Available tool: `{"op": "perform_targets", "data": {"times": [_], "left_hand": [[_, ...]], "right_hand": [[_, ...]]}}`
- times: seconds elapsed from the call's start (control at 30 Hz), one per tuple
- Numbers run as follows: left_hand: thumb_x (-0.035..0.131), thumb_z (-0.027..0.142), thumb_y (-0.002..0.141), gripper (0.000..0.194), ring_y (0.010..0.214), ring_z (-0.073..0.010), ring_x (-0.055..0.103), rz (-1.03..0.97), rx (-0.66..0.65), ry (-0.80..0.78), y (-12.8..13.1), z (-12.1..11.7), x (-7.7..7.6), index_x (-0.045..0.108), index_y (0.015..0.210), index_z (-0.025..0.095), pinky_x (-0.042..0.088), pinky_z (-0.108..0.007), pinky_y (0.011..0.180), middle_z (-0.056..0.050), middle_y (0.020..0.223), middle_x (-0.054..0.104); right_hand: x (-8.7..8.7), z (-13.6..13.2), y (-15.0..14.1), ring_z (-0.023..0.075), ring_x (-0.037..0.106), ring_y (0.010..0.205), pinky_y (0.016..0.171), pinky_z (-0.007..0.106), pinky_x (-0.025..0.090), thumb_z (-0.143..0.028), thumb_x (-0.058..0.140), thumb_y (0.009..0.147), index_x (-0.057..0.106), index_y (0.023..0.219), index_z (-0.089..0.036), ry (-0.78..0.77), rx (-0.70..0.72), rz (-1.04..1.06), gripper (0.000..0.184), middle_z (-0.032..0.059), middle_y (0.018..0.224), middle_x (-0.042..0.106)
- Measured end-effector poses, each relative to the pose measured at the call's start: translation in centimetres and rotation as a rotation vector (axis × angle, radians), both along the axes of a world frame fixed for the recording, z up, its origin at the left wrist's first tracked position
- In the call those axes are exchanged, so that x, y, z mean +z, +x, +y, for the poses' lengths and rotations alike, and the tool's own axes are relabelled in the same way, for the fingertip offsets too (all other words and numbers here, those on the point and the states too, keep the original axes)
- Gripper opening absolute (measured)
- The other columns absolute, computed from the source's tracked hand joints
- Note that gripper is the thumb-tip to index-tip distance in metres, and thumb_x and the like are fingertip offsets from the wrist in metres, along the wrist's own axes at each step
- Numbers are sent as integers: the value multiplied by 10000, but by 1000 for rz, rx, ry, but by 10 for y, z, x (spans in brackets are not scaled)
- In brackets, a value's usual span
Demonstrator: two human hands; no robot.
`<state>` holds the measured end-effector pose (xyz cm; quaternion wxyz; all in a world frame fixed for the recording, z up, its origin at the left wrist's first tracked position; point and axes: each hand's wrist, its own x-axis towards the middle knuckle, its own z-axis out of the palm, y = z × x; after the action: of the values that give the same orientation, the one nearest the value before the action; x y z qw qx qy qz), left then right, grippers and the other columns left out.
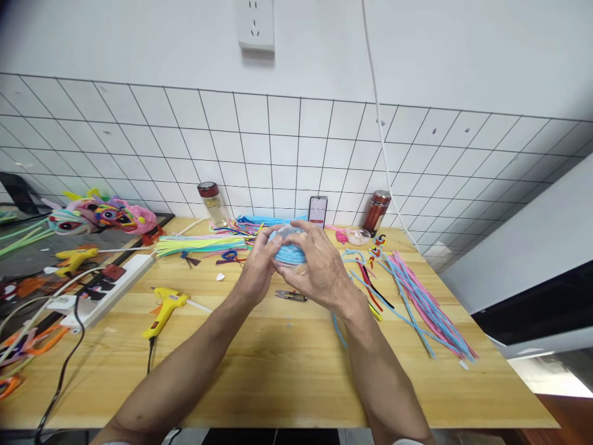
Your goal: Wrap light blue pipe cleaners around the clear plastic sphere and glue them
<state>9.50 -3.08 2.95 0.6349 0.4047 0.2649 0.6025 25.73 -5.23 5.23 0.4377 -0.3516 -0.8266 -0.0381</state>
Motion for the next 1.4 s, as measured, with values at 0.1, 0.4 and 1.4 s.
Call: {"op": "perform_targets", "data": {"times": [0.1,0.4,1.4], "left_hand": [[921,553,787,614,948,-154,699,15,15,7,-1,2,-3,628,1220,231,564,-237,756,-26,1156,721],[867,518,827,549,1118,-226,708,104,78,103,-4,5,-3,625,1224,226,584,-325,924,-63,1244,728],[866,591,848,597,1105,-193,714,45,49,81,1,-2,-7,572,1244,254,588,-294,872,-55,1318,701]], "right_hand": [[3,-2,3,365,603,1483,1151,585,567,-322,829,948,586,1312,-292,-80,26,31,439,181,1536,638],[12,-7,12,307,676,1376,1156,553,539,-232,632,1060,666,1068,-280,-103,20,167,59,124,1414,729],[7,-4,7,361,567,1515,1204,614,508,-390,821,947,600,1184,-298,-192,39,98,336,167,1566,612]]}}
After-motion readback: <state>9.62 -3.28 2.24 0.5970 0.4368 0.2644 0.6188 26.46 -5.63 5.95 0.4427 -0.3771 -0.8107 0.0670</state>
